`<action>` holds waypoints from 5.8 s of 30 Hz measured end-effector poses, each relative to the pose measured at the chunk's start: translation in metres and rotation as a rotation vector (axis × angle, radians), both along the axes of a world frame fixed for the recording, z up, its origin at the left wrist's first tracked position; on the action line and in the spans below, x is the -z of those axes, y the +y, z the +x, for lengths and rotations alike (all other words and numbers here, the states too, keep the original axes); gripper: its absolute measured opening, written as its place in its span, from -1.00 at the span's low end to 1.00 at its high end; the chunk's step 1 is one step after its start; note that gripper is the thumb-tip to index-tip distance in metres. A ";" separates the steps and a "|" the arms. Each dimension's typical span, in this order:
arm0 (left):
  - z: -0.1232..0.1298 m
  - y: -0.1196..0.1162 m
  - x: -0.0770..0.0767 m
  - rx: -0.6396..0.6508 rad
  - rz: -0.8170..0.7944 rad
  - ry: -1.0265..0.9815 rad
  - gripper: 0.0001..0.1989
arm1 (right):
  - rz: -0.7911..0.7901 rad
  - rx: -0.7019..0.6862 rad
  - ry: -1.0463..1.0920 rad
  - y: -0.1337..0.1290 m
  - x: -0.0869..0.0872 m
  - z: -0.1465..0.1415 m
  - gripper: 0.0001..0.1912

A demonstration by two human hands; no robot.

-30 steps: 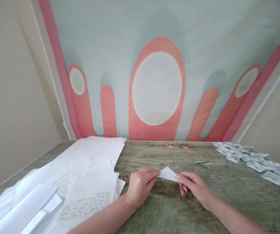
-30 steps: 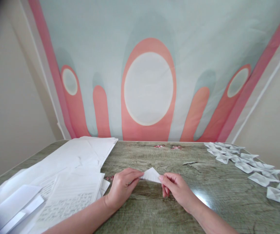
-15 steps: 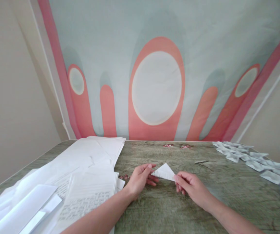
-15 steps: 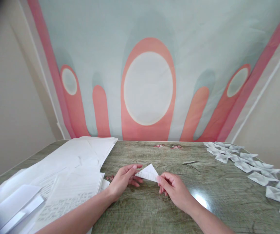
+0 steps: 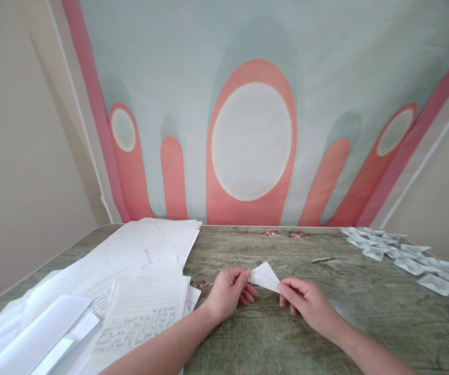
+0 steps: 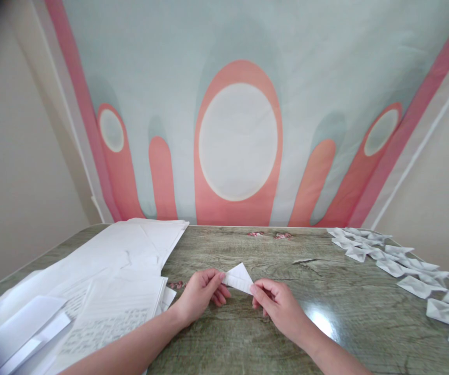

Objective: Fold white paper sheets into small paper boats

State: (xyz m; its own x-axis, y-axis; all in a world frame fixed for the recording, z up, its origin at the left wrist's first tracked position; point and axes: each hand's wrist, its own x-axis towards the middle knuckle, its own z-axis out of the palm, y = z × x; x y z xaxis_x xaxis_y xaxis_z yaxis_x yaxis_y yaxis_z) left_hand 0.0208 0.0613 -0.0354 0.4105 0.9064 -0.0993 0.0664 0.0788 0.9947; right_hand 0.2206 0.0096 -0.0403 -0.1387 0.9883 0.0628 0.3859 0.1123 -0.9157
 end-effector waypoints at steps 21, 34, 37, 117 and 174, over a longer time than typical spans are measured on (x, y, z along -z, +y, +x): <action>0.000 -0.002 -0.003 -0.079 0.072 0.045 -0.59 | -0.027 0.124 0.027 0.003 0.006 0.001 -0.62; -0.002 -0.002 -0.003 -0.045 0.164 0.005 -0.60 | -0.006 0.040 0.052 0.002 0.003 0.003 -0.61; -0.003 -0.001 -0.003 -0.041 0.169 -0.016 -0.60 | -0.041 0.034 0.147 0.003 0.002 0.002 -0.62; -0.012 -0.024 -0.014 0.133 0.894 0.486 -0.47 | 0.294 0.038 -0.204 -0.019 -0.013 -0.016 -0.74; -0.004 -0.029 -0.008 0.250 0.715 0.491 -0.52 | 0.648 -0.018 -0.505 -0.012 0.005 -0.006 -0.63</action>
State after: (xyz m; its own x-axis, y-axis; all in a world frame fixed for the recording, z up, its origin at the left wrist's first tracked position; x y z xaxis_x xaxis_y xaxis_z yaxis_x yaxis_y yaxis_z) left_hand 0.0167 0.0324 -0.0272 0.6636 0.7094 0.2375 0.4292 -0.6210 0.6559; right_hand 0.2142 -0.0028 -0.0454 -0.3183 0.7746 0.5465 0.7272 0.5693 -0.3834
